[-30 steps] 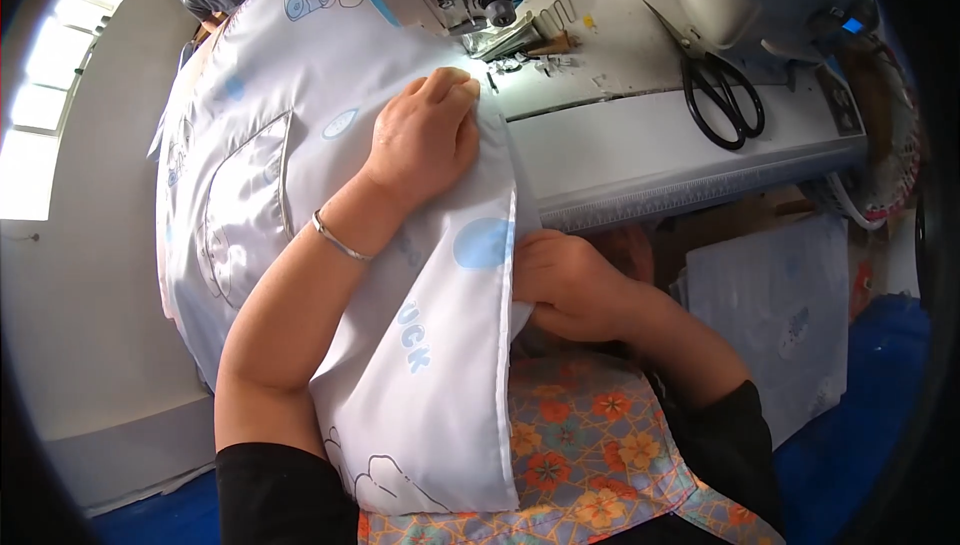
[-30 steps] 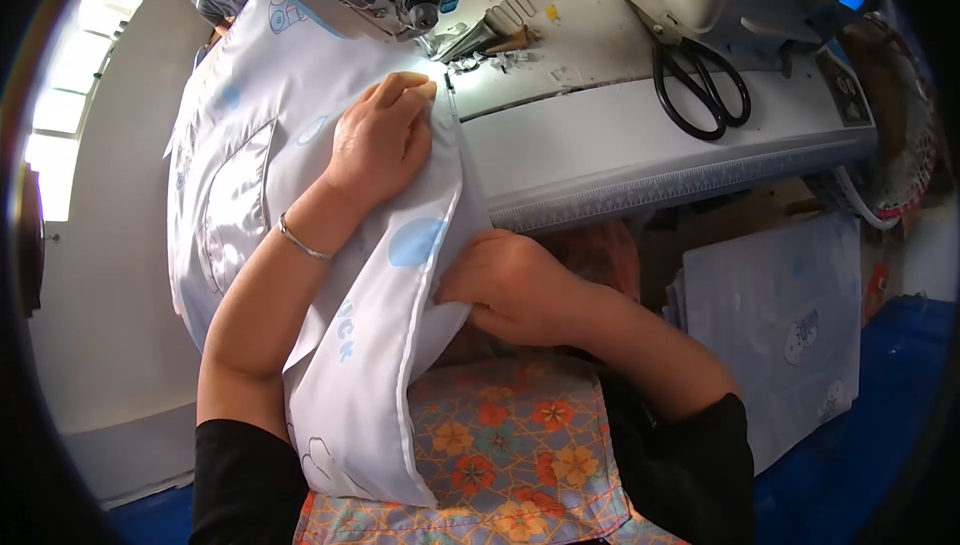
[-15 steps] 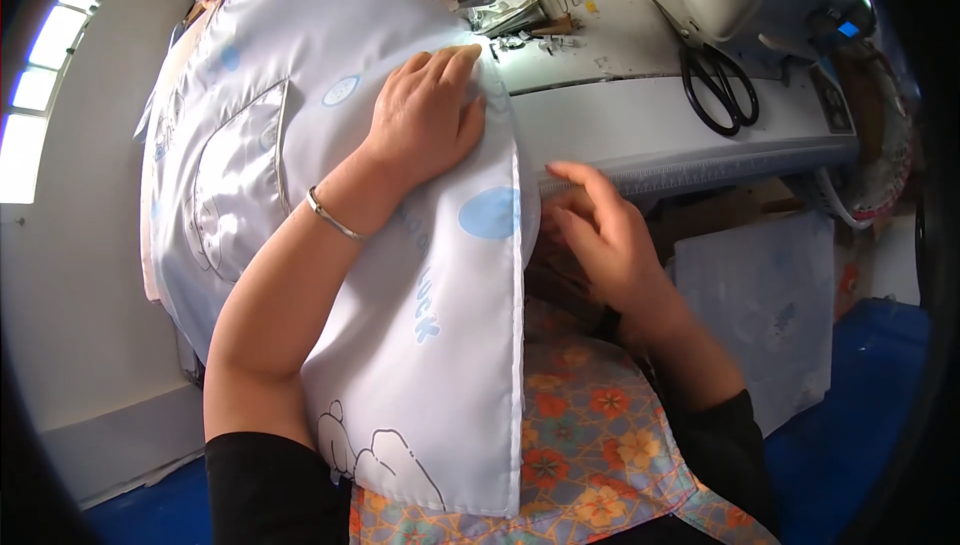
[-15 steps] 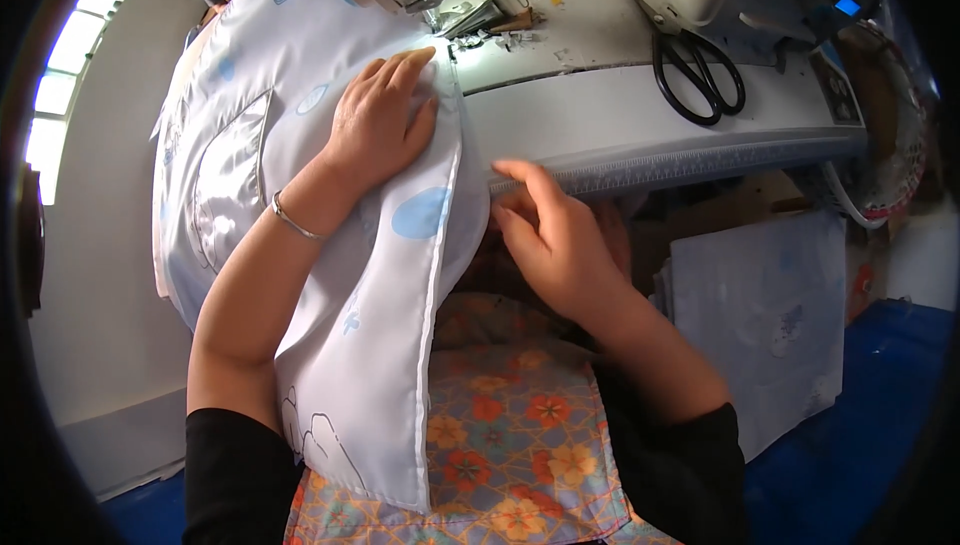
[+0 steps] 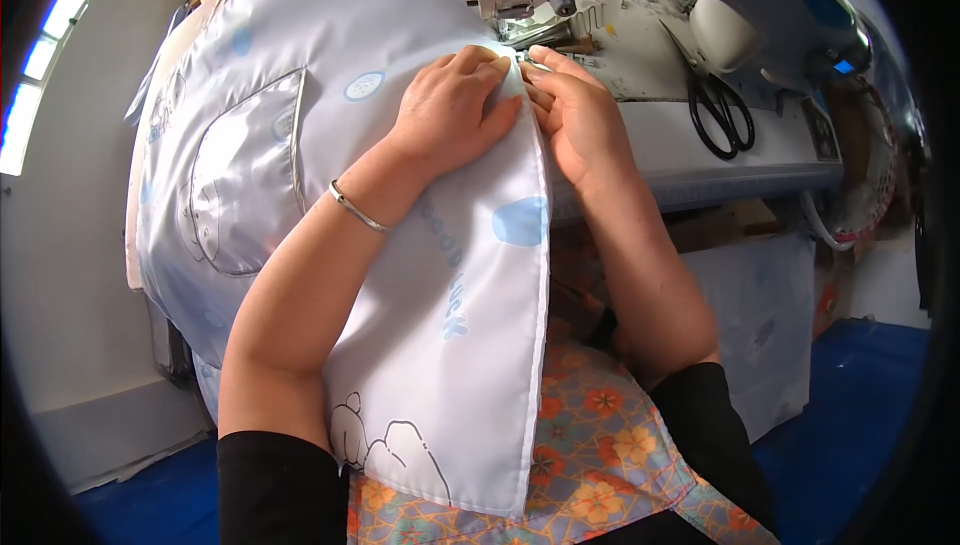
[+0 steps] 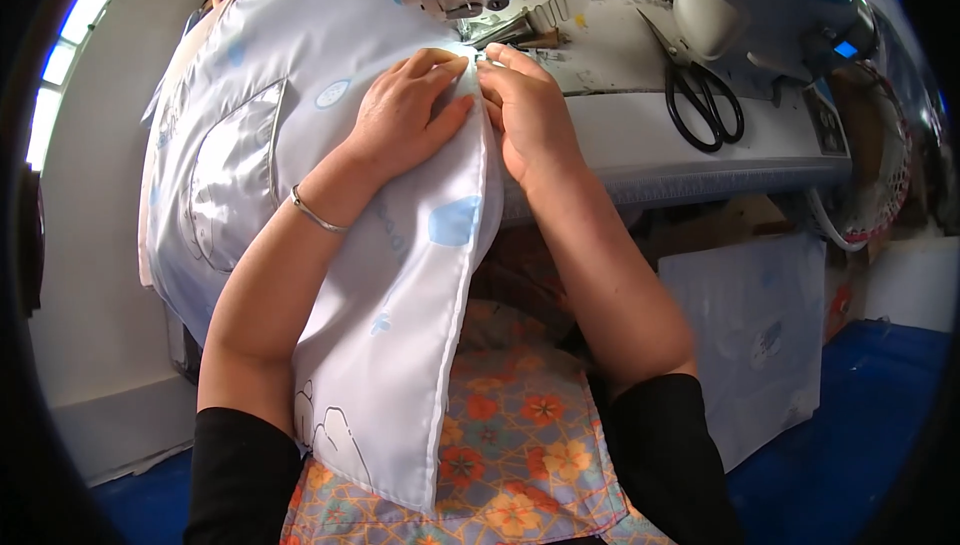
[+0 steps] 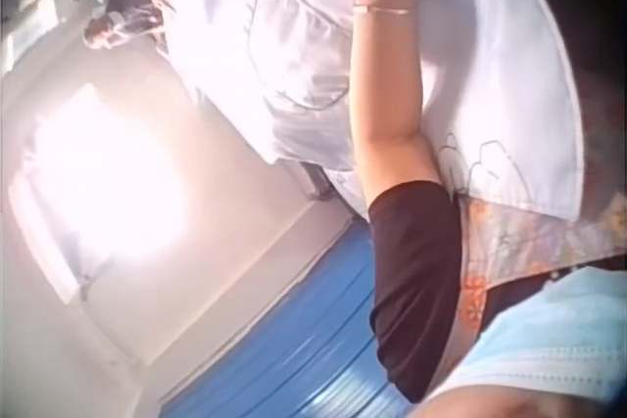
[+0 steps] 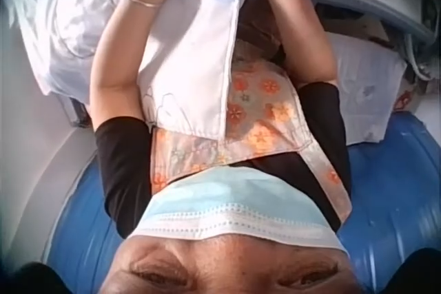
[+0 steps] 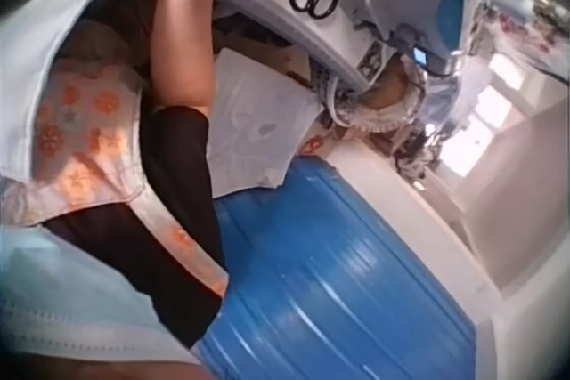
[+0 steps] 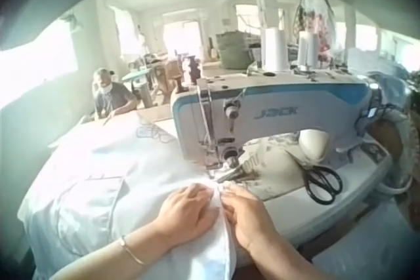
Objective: Sewing fabric pieces together using an industrial sewing machine to create textile goods.
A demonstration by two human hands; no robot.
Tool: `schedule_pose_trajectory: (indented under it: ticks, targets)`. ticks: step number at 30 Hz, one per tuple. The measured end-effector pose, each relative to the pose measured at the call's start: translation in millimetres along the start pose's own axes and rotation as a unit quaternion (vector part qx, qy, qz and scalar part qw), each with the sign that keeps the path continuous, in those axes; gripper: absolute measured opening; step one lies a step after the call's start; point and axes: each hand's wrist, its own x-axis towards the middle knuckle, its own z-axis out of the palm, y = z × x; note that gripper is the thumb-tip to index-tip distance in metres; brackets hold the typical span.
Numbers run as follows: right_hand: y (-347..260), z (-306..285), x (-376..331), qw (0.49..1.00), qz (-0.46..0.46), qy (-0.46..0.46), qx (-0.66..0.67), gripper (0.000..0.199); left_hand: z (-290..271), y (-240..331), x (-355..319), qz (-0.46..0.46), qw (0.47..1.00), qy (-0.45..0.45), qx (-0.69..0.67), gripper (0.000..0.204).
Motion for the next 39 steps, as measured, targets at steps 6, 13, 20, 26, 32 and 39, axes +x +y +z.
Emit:
schedule_pose_trajectory:
  ticks: [6, 13, 20, 26, 32, 39]
  targets:
    - [-1.8, -0.3, 0.7, 1.0, -0.006, 0.007, -0.018, 0.046, -2.2, 0.4, 2.6, -0.024, 0.999, -0.034, -0.004, 0.038]
    - [-10.1, 6.7, 3.6, 1.0, -0.013, 0.011, -0.014, 0.049, -0.4, -4.5, 7.6, -0.031, 0.999, -0.029, -0.001, 0.032]
    - [-8.3, 0.4, 12.7, 0.999, -0.016, -0.018, -0.048, 0.04, 4.7, -11.6, 13.0, -0.007, 1.0, 0.002, 0.028, 0.028]
    - [4.3, -26.7, -1.3, 0.93, -0.199, -0.048, -0.305, 0.032, 3.6, -16.8, 20.5, 0.022, 1.0, -0.004, 0.014, 0.024]
    - [-4.6, -37.4, -70.1, 0.707, -0.349, -0.125, -0.602, 0.026, 2.6, -23.2, 16.7, 0.049, 0.999, 0.006, 0.022, 0.025]
    - [7.9, -29.1, -96.2, 0.665, -0.385, -0.26, -0.584, 0.035, -10.6, 26.7, 24.2, -0.106, 0.975, -0.16, 0.111, 0.028]
